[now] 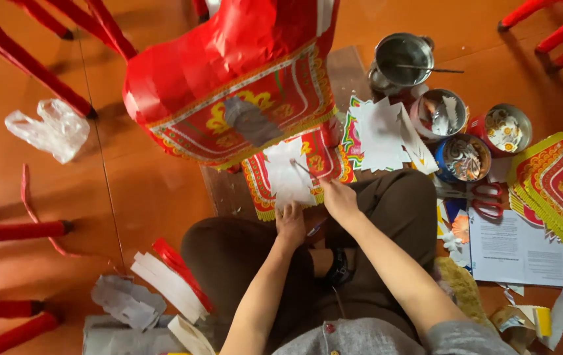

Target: Decorating red paper horse figures with colorful paper ornaments and glue

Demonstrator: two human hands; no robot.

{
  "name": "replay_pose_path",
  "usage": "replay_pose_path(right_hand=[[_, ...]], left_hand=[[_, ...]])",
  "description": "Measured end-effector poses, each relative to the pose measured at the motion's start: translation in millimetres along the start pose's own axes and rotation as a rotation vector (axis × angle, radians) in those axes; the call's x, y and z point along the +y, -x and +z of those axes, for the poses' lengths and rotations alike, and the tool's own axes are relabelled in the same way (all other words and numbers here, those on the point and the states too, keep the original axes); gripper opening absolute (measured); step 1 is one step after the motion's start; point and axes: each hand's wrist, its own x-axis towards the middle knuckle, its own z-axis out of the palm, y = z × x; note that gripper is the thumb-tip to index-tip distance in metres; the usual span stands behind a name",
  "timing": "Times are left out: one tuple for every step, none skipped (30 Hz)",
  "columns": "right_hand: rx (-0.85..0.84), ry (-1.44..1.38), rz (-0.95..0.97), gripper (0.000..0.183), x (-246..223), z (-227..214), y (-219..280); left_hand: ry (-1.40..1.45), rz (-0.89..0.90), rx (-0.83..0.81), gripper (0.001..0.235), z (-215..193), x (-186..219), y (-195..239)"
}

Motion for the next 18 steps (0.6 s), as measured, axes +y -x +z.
replay_pose_path(right_hand=[[0.031, 0.105, 0.016, 0.031, 9, 7, 2], [0.063, 0.210, 0.032, 0.028, 17, 14, 4], [0.071, 0.207, 0.038, 0.028, 25, 21, -6], [0.075, 0.168, 0.066, 0.032, 34, 28, -16], [0.078, 0.129, 0.094, 0.035, 44, 36, -25], [0.085, 0.127, 0.101, 0.035, 40, 29, -26], [0.117, 0.116, 0.100, 0.034, 37, 23, -29], [0.148, 0.107, 0.100, 0.032, 33, 16, -32], [0.162, 0.104, 0.105, 0.032, 41, 19, -27], [0.358, 0.068, -0.082, 0.029, 48, 22, -24], [0.547, 0.042, -0.267, 0.027, 60, 24, -17], [0.555, 0.052, -0.259, 0.027, 57, -2, -5], [0.595, -0.074, -0.303, 0.026, 54, -29, 6], [0.634, -0.200, -0.349, 0.025, 51, -55, 17], [0.643, -0.192, -0.346, 0.025, 68, -65, 7], [0.668, -0.300, -0.181, 0.015, 85, -75, -2], [0.688, -0.413, -0.015, 0.013, 101, -83, -11], [0.696, -0.411, -0.012, 0.013, 106, -110, -28]], left_hand=[[-0.016, -0.004, -0.020, 0.059, 4, -1, -4], [-0.033, -0.009, -0.040, 0.059, 8, -3, -8], [-0.039, -0.002, -0.036, 0.059, 4, -2, -7], [-0.031, -0.015, -0.054, 0.058, 1, 0, -7], [-0.022, -0.027, -0.074, 0.058, 0, 2, -6], [-0.028, -0.020, -0.071, 0.058, -3, 2, -1], [-0.010, 0.011, -0.008, 0.056, -6, 1, 3], [0.009, 0.042, 0.055, 0.054, -10, 0, 7], [0.001, 0.051, 0.062, 0.054, -4, -3, 4], [-0.017, 0.031, 0.034, 0.055, 2, -6, 1], [-0.027, 0.015, 0.002, 0.055, 10, -4, -3], [-0.026, 0.028, 0.007, 0.055, 14, -3, -4], [-0.080, 0.010, -0.036, 0.054, 18, -2, -7], [-0.134, -0.008, -0.078, 0.052, 21, -2, -11], [-0.134, 0.001, -0.071, 0.052, 2, 0, -6], [-0.096, 0.007, -0.128, 0.054, -17, 2, -1], [-0.061, 0.010, -0.190, 0.056, -35, 2, 6], [-0.064, 0.017, -0.186, 0.056, -24, -1, -1]])
